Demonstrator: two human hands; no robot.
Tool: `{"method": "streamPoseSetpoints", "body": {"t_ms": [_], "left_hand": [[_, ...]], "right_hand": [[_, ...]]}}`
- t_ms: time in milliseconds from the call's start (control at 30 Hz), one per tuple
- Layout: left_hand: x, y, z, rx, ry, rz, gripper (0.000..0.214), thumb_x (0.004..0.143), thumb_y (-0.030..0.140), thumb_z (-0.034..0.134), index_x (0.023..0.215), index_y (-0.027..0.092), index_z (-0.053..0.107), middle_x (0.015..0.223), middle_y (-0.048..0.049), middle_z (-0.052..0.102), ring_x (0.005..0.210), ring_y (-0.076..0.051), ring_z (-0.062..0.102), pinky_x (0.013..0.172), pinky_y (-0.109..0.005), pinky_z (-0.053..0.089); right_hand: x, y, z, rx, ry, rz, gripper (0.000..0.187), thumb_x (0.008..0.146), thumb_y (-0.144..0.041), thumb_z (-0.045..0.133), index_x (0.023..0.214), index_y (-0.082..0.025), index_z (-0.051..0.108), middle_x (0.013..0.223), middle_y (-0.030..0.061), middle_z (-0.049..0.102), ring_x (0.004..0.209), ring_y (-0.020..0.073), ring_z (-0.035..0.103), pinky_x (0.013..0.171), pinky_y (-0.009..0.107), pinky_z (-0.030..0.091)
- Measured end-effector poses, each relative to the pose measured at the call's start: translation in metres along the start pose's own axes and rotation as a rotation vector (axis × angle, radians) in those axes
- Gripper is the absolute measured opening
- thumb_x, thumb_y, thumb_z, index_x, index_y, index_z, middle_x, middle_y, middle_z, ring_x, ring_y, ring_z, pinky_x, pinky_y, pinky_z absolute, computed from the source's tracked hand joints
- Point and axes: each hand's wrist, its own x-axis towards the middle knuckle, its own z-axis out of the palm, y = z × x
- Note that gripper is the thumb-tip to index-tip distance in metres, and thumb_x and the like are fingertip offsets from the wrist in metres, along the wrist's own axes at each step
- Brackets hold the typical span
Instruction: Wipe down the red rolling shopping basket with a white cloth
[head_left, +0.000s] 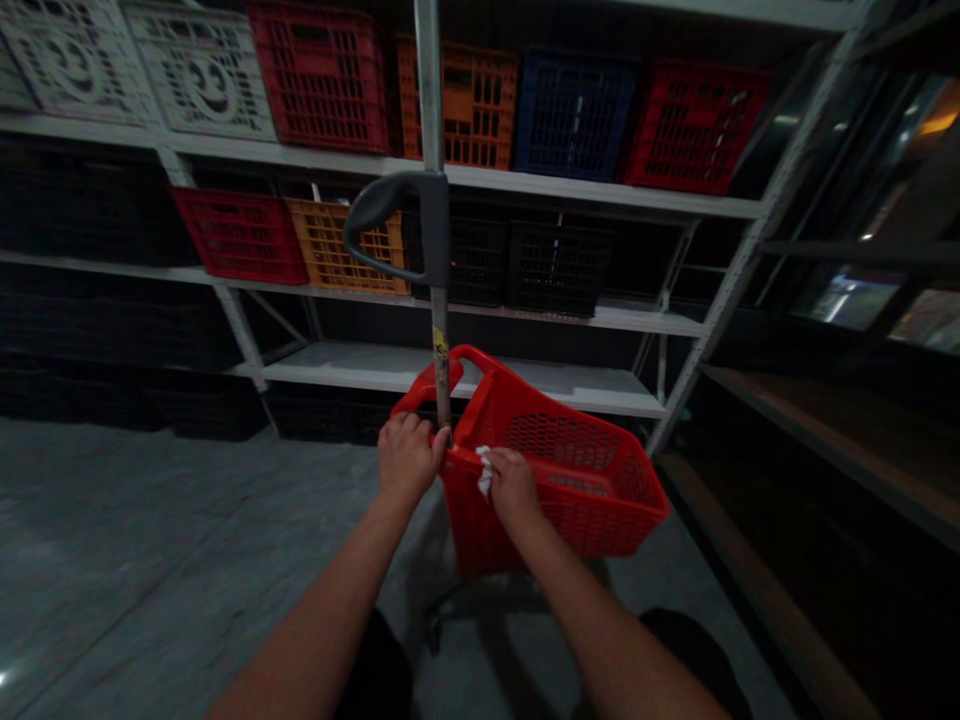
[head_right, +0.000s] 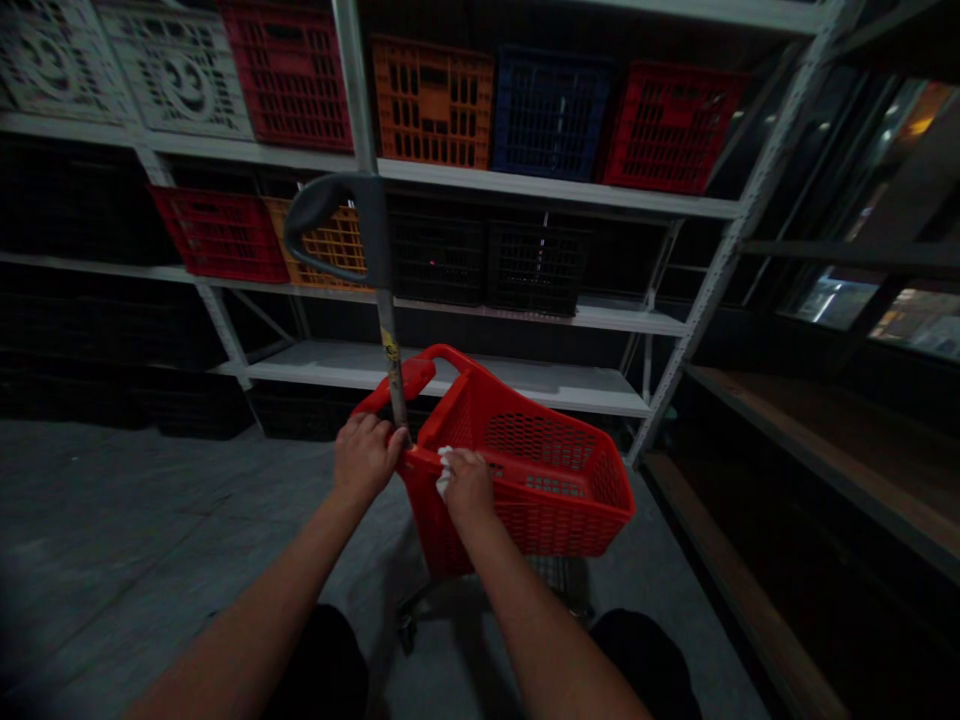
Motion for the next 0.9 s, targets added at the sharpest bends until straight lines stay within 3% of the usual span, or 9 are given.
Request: {"method": "streamPoseSetpoints", "body": {"t_ms": [100,167,267,400,533,633,733,833,900], "left_hand": [[-0.001,0.000,-0.001,0.010,0.001,0.001,0.042,0.082,0.046,0.031,0.072,0.017,0.059,0.087,-0.0096,0.056,0.099,-0.025,0.044,0.083,-0.038,0.033],[-0.001,-0.001,-0.001,0.011,-0.005,0.005,0.042,0.082,0.047,0.032,0.071,0.017,0.059,0.086,-0.0092,0.056,0.099,-0.025,0.044,0.082,-0.037,0.033],[-0.002,-0.003,-0.001,-0.001,-0.012,0.008,0.041,0.082,0.046,0.032,0.071,0.017,0.059,0.086,-0.0093,0.056,0.098,-0.025,0.044,0.080,-0.037,0.034],[-0.002,-0.003,0.000,-0.034,-0.008,-0.013,0.040,0.081,0.046,0.033,0.072,0.018,0.060,0.086,-0.0100,0.056,0.099,-0.026,0.044,0.080,-0.039,0.033],[-0.002,-0.001,0.000,-0.022,-0.001,-0.018,0.040,0.081,0.046,0.033,0.074,0.017,0.060,0.089,-0.0104,0.056,0.099,-0.027,0.043,0.080,-0.039,0.033],[-0.002,-0.001,0.000,-0.006,-0.001,-0.012,0.041,0.081,0.046,0.032,0.074,0.017,0.060,0.090,-0.0105,0.056,0.099,-0.027,0.043,0.080,-0.039,0.033],[-0.001,-0.002,0.001,0.006,0.002,-0.006,0.041,0.082,0.046,0.032,0.073,0.017,0.060,0.089,-0.0104,0.057,0.098,-0.026,0.044,0.080,-0.038,0.033],[-0.001,-0.005,0.002,0.040,0.005,0.013,0.042,0.082,0.047,0.031,0.071,0.017,0.059,0.086,-0.0095,0.057,0.096,-0.025,0.045,0.081,-0.037,0.034],[0.000,-0.006,0.002,0.054,0.005,0.022,0.042,0.082,0.047,0.031,0.071,0.018,0.059,0.085,-0.0089,0.056,0.094,-0.024,0.046,0.080,-0.036,0.034]], "right_hand": [[0.014,-0.032,0.020,-0.072,-0.020,-0.097,0.026,0.081,-0.011,0.041,0.094,-0.015,0.063,0.094,0.0085,0.063,0.090,0.0180,0.053,0.084,0.031,0.039],[0.017,-0.040,0.025,-0.104,-0.025,-0.103,0.021,0.079,-0.017,0.048,0.095,-0.014,0.062,0.094,0.0096,0.063,0.091,0.0197,0.053,0.084,0.033,0.039],[0.008,-0.023,0.012,-0.095,-0.045,-0.098,0.026,0.072,-0.012,0.055,0.097,-0.015,0.062,0.098,0.0083,0.063,0.092,0.0197,0.053,0.083,0.032,0.040],[-0.012,0.019,-0.024,-0.071,-0.038,-0.020,0.027,0.073,-0.004,0.049,0.086,-0.019,0.067,0.087,0.0048,0.067,0.083,0.0176,0.056,0.078,0.031,0.041],[-0.015,0.018,-0.040,-0.118,0.108,0.050,0.022,0.076,-0.010,0.049,0.089,-0.019,0.065,0.091,0.0053,0.066,0.087,0.0193,0.054,0.081,0.034,0.039],[-0.004,-0.007,-0.021,-0.053,0.179,-0.013,0.027,0.079,-0.010,0.044,0.100,-0.018,0.060,0.106,0.0061,0.061,0.095,0.0180,0.051,0.086,0.032,0.038],[0.006,-0.024,0.009,-0.049,0.085,-0.113,0.033,0.079,-0.008,0.043,0.108,-0.017,0.057,0.104,0.0066,0.062,0.095,0.0178,0.052,0.086,0.030,0.039],[0.002,-0.012,0.022,-0.083,0.020,-0.194,0.031,0.079,-0.008,0.044,0.104,-0.019,0.060,0.101,0.0059,0.063,0.094,0.0178,0.053,0.086,0.032,0.039],[-0.009,0.011,0.013,-0.085,0.030,-0.222,0.028,0.081,-0.010,0.044,0.100,-0.021,0.061,0.099,0.0052,0.064,0.092,0.0171,0.053,0.084,0.032,0.040]]}}
